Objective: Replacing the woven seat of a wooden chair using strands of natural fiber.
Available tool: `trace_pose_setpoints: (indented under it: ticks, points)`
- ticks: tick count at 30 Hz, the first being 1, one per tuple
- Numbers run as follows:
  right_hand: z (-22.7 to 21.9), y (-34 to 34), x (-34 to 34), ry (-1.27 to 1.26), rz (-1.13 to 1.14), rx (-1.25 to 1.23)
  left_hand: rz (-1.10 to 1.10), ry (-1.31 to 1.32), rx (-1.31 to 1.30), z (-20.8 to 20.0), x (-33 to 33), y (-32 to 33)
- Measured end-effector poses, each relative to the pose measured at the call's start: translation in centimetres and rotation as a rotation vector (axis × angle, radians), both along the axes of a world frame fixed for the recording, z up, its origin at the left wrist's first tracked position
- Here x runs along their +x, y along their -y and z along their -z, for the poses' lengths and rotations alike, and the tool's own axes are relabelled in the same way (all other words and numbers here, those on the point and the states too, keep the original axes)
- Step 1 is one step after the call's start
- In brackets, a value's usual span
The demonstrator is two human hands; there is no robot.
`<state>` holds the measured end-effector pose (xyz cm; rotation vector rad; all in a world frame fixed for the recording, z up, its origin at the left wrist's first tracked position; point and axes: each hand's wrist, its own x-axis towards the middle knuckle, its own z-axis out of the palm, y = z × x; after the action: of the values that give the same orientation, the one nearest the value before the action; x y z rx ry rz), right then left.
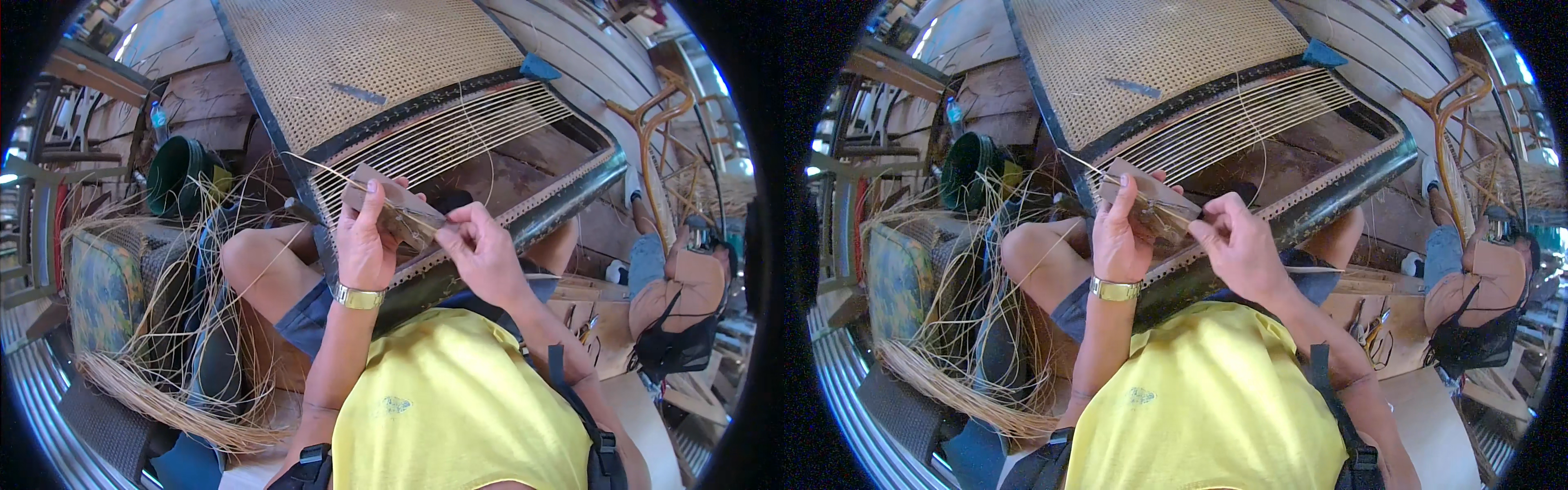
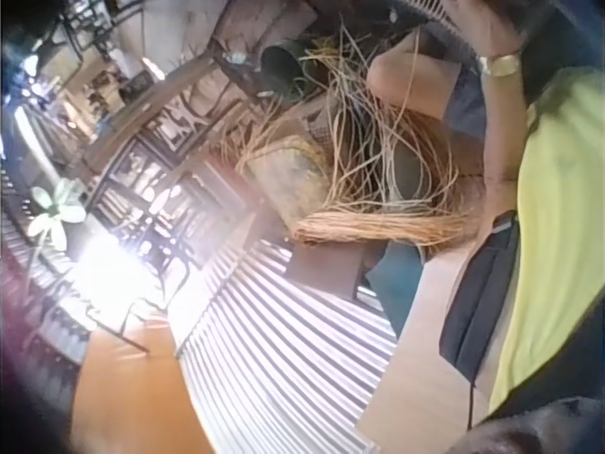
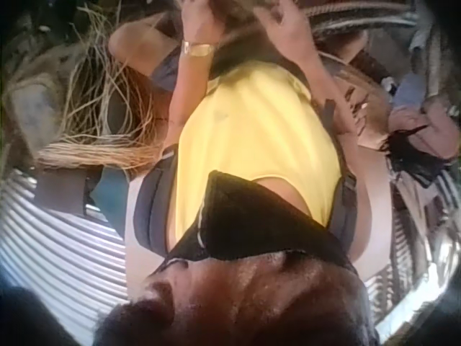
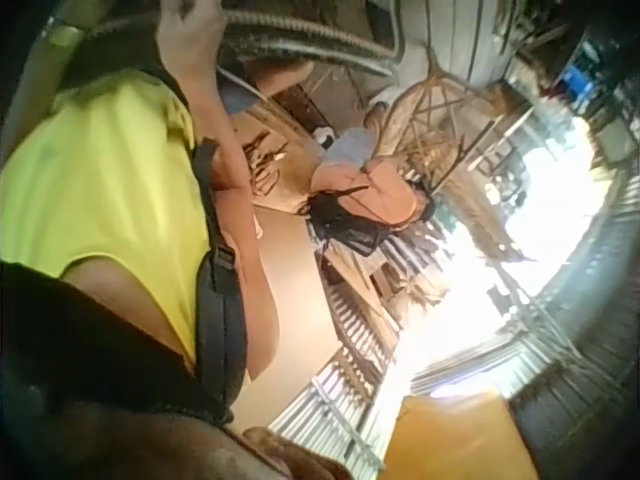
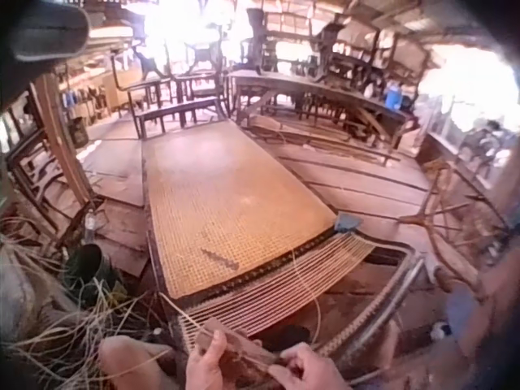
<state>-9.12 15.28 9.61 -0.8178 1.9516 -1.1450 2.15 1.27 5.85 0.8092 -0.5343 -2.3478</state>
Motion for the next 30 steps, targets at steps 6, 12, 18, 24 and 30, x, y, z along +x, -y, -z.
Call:
trace_pose_setpoints:
  ticks: [6,12,18,24,30]
  points:
    - [2.1,0.2,-0.9,0.117,-0.005,0.032,0.061,-0.094,0.141,1.1,1.0,0.4]
    - [1.7,0.5,-0.8,0.153,-0.057,0.019,0.069,-0.038,0.002,1.8,1.0,0.0]
    - [1.5,-3.5,-2.7,0.099,-0.033,0.078,0.097,-0.087,0.085,2.2,0.7,-0.8]
    - [2.5,-15.8,-8.0,-0.005,0.118,0.348,-0.007,-0.163,0.045,2.8,1.7,1.8]
    - [1.0,-18.6,-8.8,0.138,0.105,0.386,-0.006,-0.125,0.046,3.6,1.7,2.8]
